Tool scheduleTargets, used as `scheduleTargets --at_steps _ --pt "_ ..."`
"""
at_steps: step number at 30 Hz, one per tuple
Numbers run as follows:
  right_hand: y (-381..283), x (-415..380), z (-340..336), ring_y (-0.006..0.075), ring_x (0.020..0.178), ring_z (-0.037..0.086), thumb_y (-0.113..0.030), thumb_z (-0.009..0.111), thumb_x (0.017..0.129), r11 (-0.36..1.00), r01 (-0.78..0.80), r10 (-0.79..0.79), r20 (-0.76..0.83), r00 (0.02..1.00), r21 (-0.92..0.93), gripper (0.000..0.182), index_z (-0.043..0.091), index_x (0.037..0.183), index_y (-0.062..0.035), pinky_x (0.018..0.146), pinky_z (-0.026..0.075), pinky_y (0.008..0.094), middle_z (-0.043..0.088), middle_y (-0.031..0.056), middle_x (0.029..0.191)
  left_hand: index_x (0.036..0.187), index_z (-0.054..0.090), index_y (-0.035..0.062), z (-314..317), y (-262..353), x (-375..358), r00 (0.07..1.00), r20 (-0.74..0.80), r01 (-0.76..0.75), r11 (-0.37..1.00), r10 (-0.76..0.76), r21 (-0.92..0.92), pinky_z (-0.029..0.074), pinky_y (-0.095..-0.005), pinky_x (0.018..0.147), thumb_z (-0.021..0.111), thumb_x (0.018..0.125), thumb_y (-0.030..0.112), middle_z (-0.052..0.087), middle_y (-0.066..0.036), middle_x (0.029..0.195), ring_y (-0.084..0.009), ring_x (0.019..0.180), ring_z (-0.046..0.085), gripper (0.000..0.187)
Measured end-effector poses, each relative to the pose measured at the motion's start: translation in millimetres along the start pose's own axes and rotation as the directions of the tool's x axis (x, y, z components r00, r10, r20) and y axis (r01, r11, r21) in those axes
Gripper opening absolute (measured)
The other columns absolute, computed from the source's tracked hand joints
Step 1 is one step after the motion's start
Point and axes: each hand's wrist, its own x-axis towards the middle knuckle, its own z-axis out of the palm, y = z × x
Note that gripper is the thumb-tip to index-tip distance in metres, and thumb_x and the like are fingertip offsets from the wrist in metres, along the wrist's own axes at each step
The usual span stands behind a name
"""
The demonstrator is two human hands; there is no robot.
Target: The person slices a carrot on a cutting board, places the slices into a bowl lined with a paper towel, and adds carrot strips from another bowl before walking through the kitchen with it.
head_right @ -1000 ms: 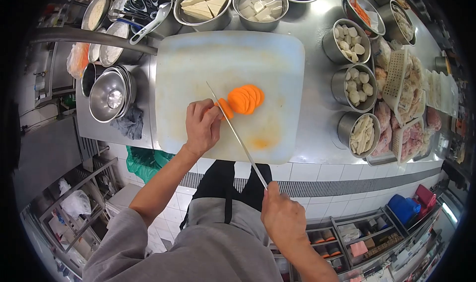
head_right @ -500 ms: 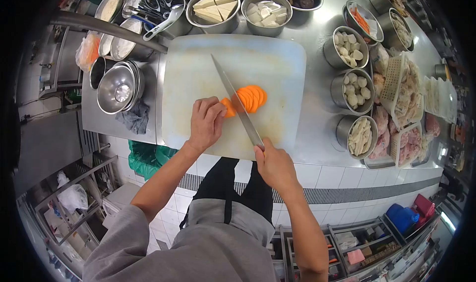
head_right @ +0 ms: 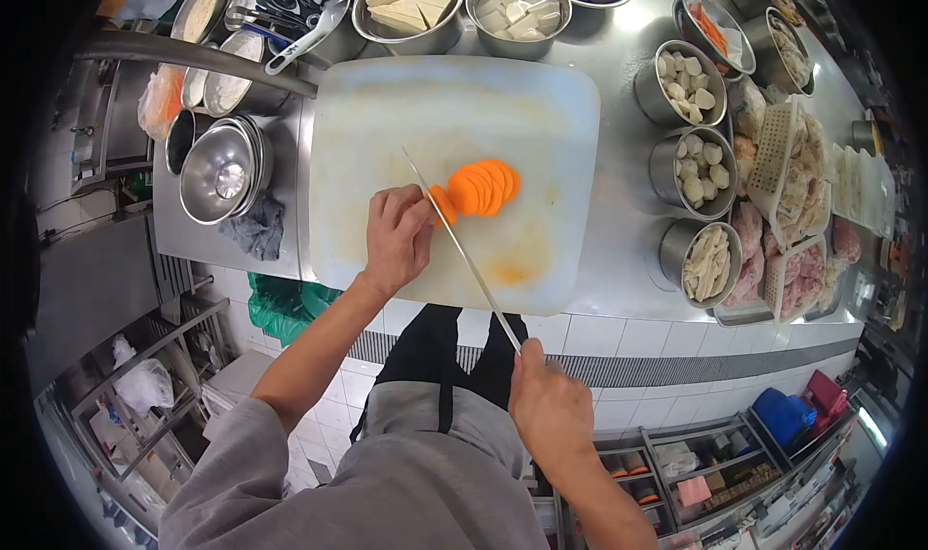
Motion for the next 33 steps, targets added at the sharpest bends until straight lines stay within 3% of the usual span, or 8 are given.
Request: scheduleTargets --at_steps 6,8,12,15,19,21,24,33 --pt "-15 34 6 0.0384 0.058 0.069 -0.022 0.054 0.102 0.999 -0.041 0.041 0.056 0.998 -0.003 0.018 0.051 0.096 -0.0054 0.053 0.056 0.0475 0.066 0.0182 0.064 0.109 0.059 0.0151 -1 -2 1 1.000 0.009 -0.001 1.000 0.001 0.004 0.040 -0.0419 0.081 0.070 0.074 -0.003 0.058 -0.006 0.111 -0.0284 0.098 0.054 0.041" --pt "-13 51 29 0.0401 0.055 0.066 -0.022 0.054 0.103 1.000 -0.001 0.002 -0.033 0.999 0.019 0.019 0.050 0.096 -0.0050 0.052 0.055 0.0485 0.065 0.0199 0.062 0.109 0.059 0.0151 0 0 -1 1.000 0.011 0.005 1.000 -0.005 0.003 0.040 -0.0420 0.081 0.070 0.074 -0.003 0.058 -0.006 0.111 -0.0285 0.098 0.054 0.041" --pt "-6 96 56 0.0432 0.060 0.067 -0.024 0.053 0.103 0.998 0.001 0.003 -0.067 0.998 0.066 0.021 0.051 0.099 -0.0033 0.057 0.055 0.0509 0.067 0.0209 0.066 0.108 0.059 0.0143 -3 -1 2 1.000 0.010 0.000 1.000 0.000 -0.004 0.041 -0.0424 0.081 0.070 0.076 -0.002 0.058 -0.006 0.111 -0.0293 0.099 0.054 0.038" --pt "20 101 44 0.0472 0.073 0.066 -0.025 0.054 0.104 0.890 0.127 -0.133 -0.017 0.991 0.438 0.025 0.052 0.104 0.0003 0.067 0.053 0.0530 0.070 0.0203 0.076 0.108 0.058 0.0139 -1 -1 0 1.000 -0.006 0.007 0.999 -0.007 -0.031 0.041 -0.0422 0.082 0.069 0.078 -0.002 0.058 -0.007 0.112 -0.0296 0.099 0.054 0.036" --pt "19 76 40 0.0449 0.068 0.066 -0.025 0.055 0.103 0.922 0.123 -0.107 -0.066 0.992 0.367 0.024 0.052 0.102 -0.0011 0.062 0.053 0.0525 0.070 0.0207 0.077 0.107 0.059 0.0135 -4 0 0 1.000 -0.004 0.015 0.999 -0.015 -0.050 0.042 -0.0416 0.084 0.069 0.078 -0.003 0.059 -0.007 0.111 -0.0294 0.100 0.054 0.035" --pt "9 53 30 0.0407 0.058 0.066 -0.025 0.055 0.103 0.985 0.101 -0.083 -0.128 0.988 0.138 0.021 0.053 0.099 -0.0048 0.055 0.054 0.0508 0.065 0.0191 0.067 0.106 0.059 0.0135 -4 -1 -2 1.000 0.001 0.017 0.999 -0.017 -0.039 0.041 -0.0417 0.084 0.069 0.078 -0.003 0.059 -0.007 0.111 -0.0293 0.099 0.054 0.035" --pt "-1 24 19 0.0375 0.052 0.066 -0.024 0.055 0.103 0.998 0.050 -0.047 -0.116 0.992 0.027 0.020 0.052 0.096 -0.0054 0.048 0.054 0.0461 0.063 0.0160 0.063 0.105 0.059 0.0136 -3 0 -1 1.000 0.003 0.016 0.999 -0.015 -0.029 0.041 -0.0418 0.083 0.070 0.077 -0.003 0.058 -0.007 0.110 -0.0291 0.099 0.054 0.035" --pt "-5 15 11 0.0357 0.051 0.066 -0.023 0.057 0.102 1.000 0.002 -0.002 -0.008 1.000 0.018 0.019 0.050 0.095 -0.0061 0.048 0.055 0.0441 0.062 0.0152 0.060 0.108 0.060 0.0139 -4 -3 -1 1.000 0.019 -0.003 1.000 0.003 -0.010 0.041 -0.0423 0.082 0.070 0.075 -0.003 0.058 -0.006 0.110 -0.0286 0.099 0.054 0.039"
